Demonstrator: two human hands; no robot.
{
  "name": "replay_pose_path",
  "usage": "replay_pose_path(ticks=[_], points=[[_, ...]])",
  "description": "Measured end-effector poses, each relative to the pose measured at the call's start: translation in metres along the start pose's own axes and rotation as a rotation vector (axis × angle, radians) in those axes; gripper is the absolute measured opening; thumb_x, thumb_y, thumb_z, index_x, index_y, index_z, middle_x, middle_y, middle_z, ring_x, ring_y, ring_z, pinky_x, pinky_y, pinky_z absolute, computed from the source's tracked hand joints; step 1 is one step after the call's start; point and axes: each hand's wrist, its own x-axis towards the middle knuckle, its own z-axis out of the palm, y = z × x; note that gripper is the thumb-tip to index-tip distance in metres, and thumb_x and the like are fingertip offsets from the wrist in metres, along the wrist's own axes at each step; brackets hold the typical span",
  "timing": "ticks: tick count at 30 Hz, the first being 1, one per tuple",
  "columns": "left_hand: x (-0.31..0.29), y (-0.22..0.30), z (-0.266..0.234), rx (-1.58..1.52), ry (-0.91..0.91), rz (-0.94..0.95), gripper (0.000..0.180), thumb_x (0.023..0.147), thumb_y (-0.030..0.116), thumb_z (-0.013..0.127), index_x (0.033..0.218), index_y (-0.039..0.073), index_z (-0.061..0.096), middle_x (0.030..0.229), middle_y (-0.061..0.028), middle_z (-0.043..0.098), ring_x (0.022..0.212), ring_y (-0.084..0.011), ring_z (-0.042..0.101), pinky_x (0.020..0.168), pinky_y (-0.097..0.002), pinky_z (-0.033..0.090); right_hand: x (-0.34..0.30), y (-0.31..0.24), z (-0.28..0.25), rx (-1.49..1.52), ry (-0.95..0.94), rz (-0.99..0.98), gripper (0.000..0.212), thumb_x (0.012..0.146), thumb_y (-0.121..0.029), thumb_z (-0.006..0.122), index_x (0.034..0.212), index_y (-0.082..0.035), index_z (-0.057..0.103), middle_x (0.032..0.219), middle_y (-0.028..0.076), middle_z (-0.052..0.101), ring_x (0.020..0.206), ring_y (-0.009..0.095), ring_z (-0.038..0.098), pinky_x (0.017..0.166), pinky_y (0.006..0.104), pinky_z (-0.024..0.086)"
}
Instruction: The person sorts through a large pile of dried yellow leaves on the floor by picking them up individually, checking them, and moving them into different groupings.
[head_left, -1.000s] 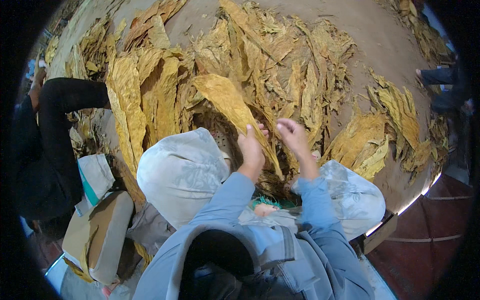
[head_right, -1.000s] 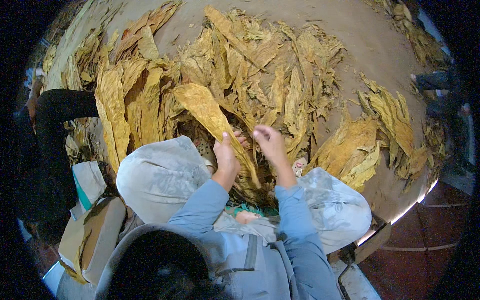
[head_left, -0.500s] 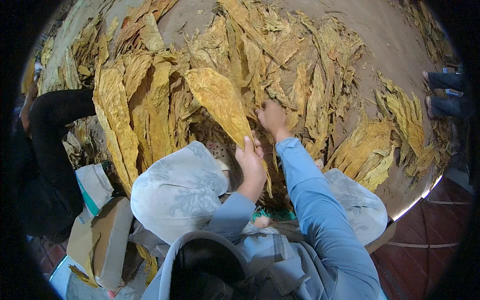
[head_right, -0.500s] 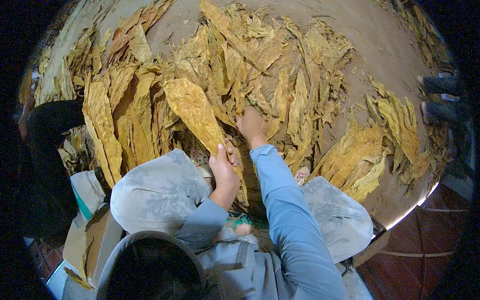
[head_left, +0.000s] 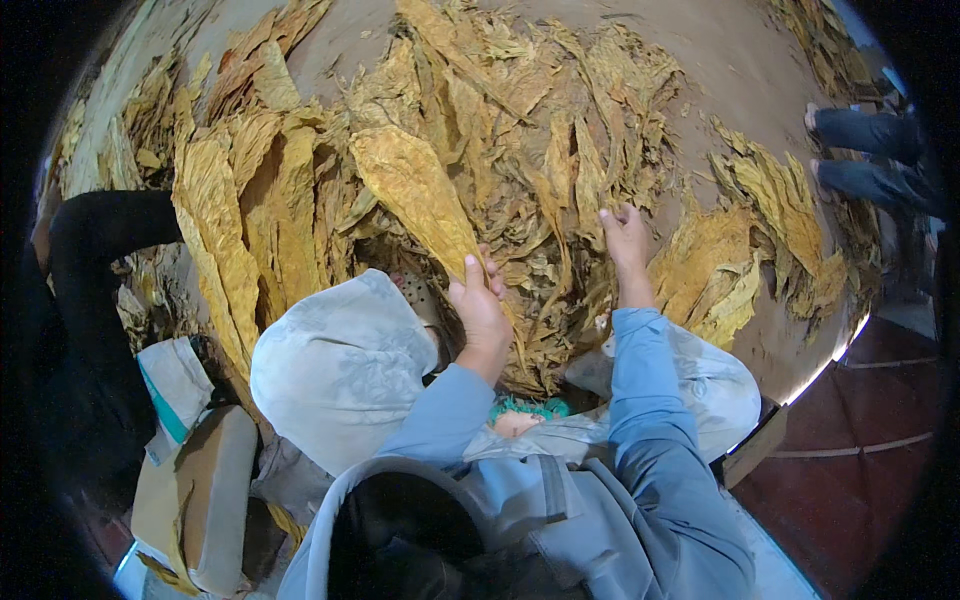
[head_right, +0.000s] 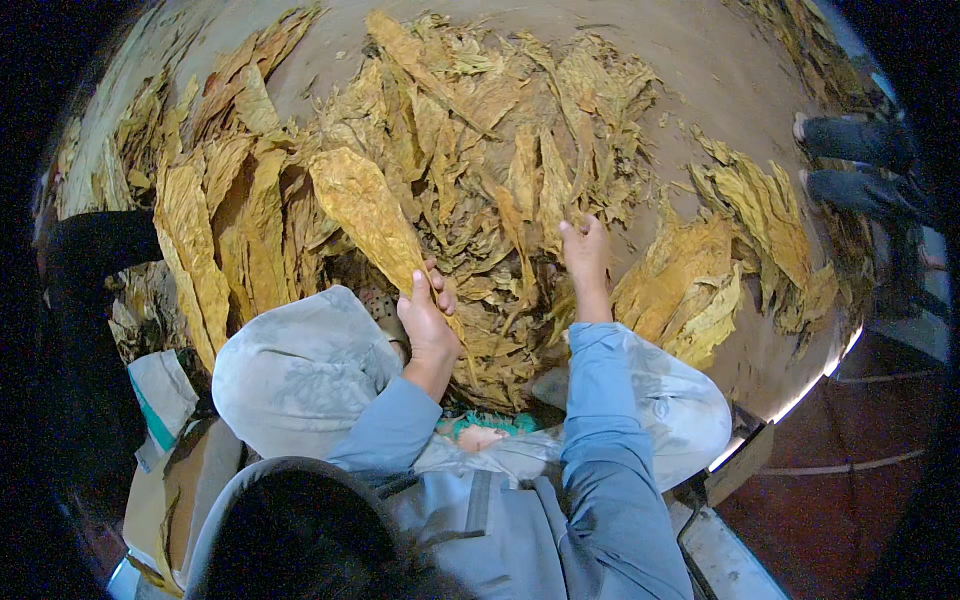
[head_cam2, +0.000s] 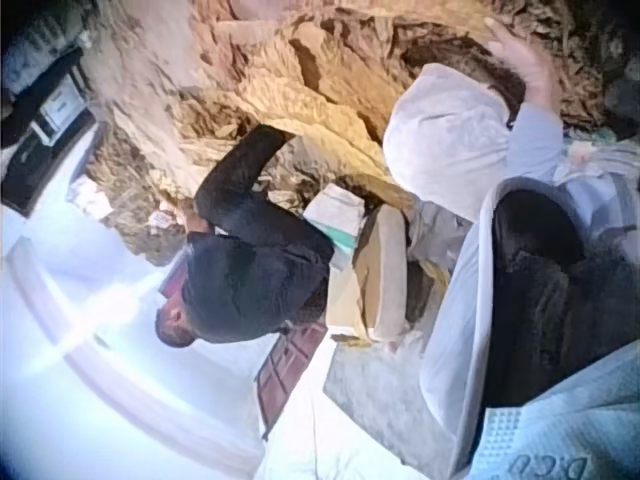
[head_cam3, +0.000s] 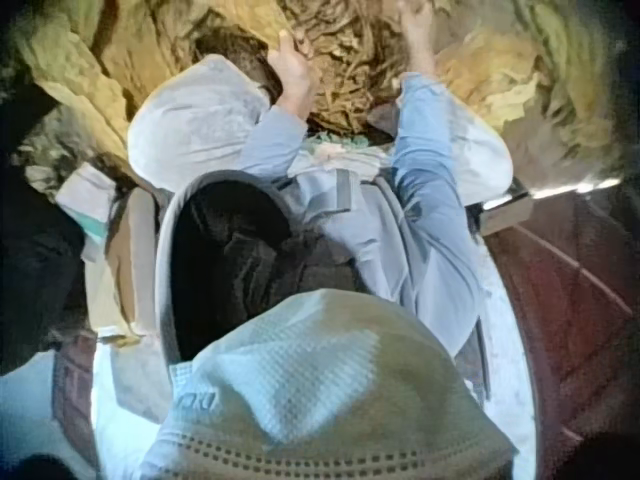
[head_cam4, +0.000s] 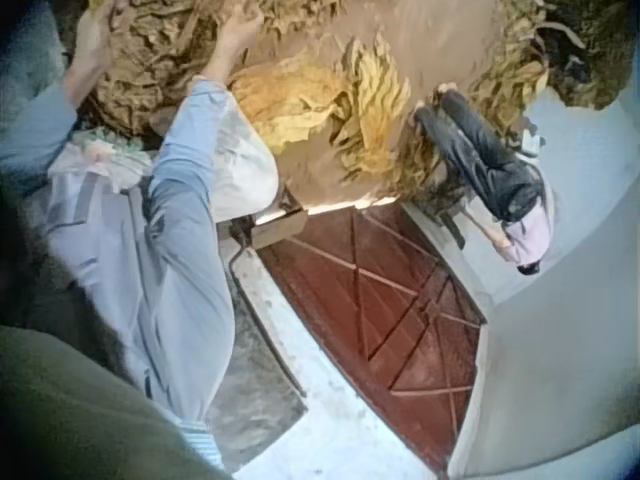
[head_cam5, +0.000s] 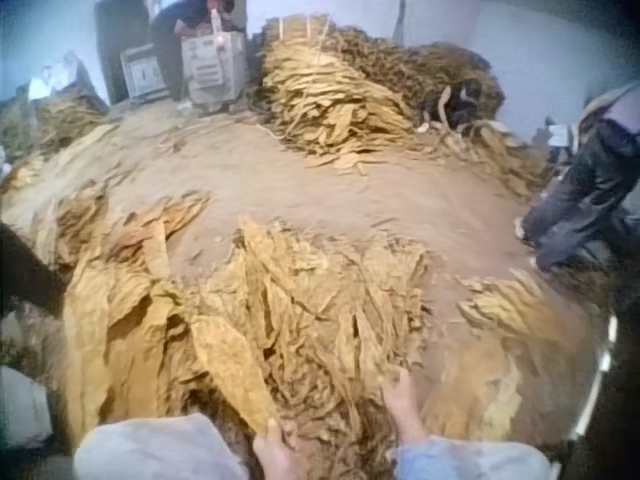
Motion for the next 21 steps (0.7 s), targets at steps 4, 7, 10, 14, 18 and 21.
replay_pose_path(ticks=[4, 7, 10, 14, 18, 21], points=[[0.000, -0.002, 0.000, 0.023, 0.042, -0.051, 0.021, 0.095, 0.020, 0.038, 0.103, 0.003, 0.048, 0.074, -0.0001, 0.045, 0.055, -0.0092, 0.037, 0.048, -0.0241, 0.030, 0.007, 0.019, -0.006, 0.088, -0.013, 0.195, 0.060, 0.078, -0.035, 0.064, 0.122, 0.001, 0.045, 0.117, 0.020, 0.053, 0.107, 0.030, 0.051, 0.092, 0.0356, 0.039], [0.001, -0.008, 0.003, 0.023, 0.040, -0.052, 0.021, 0.095, 0.020, 0.039, 0.103, 0.004, 0.049, 0.073, 0.0004, 0.047, 0.053, -0.0074, 0.037, 0.045, -0.0216, 0.031, -0.007, 0.034, 0.014, -0.184, -0.128, 0.273, 0.071, 0.075, -0.038, 0.068, 0.126, 0.002, 0.039, 0.124, 0.023, 0.046, 0.116, 0.033, 0.045, 0.096, 0.0375, 0.036], [-0.002, -0.010, 0.007, 0.091, 0.002, -0.068, 0.021, 0.095, 0.020, 0.039, 0.103, 0.004, 0.049, 0.073, 0.0003, 0.047, 0.052, -0.0074, 0.036, 0.045, -0.0216, 0.031, -0.020, 0.039, 0.022, -0.061, -0.259, 0.319, 0.084, 0.069, -0.040, 0.074, 0.130, 0.003, 0.036, 0.130, 0.024, 0.040, 0.120, 0.032, 0.040, 0.098, 0.0370, 0.034], [-0.004, -0.009, 0.009, 0.098, -0.010, -0.079, 0.021, 0.094, 0.022, 0.042, 0.102, 0.004, 0.051, 0.074, 0.0002, 0.046, 0.055, -0.0094, 0.037, 0.049, -0.0241, 0.030, -0.019, 0.015, -0.003, 0.453, -0.062, 0.211, 0.070, 0.073, -0.030, 0.070, 0.125, 0.005, 0.041, 0.123, 0.022, 0.047, 0.111, 0.030, 0.048, 0.094, 0.0347, 0.037], [-0.003, -0.010, 0.010, 0.058, -0.002, -0.089, 0.021, 0.094, 0.020, 0.040, 0.101, 0.003, 0.051, 0.074, -0.0005, 0.047, 0.054, -0.0081, 0.037, 0.047, -0.0224, 0.030, -0.026, -0.048, -0.045, 0.326, 0.115, -0.136, 0.058, 0.077, -0.023, 0.065, 0.126, -0.001, 0.042, 0.122, 0.020, 0.046, 0.113, 0.028, 0.044, 0.095, 0.0352, 0.035], [-0.005, -0.010, 0.010, 0.066, -0.011, -0.081, 0.020, 0.094, 0.019, 0.040, 0.100, 0.003, 0.052, 0.074, -0.0010, 0.048, 0.051, -0.0078, 0.037, 0.045, -0.0216, 0.030, -0.048, -0.081, -0.045, -0.250, 0.313, -0.446, 0.055, 0.077, -0.019, 0.063, 0.127, -0.007, 0.044, 0.125, 0.020, 0.043, 0.114, 0.029, 0.044, 0.096, 0.0363, 0.035]])
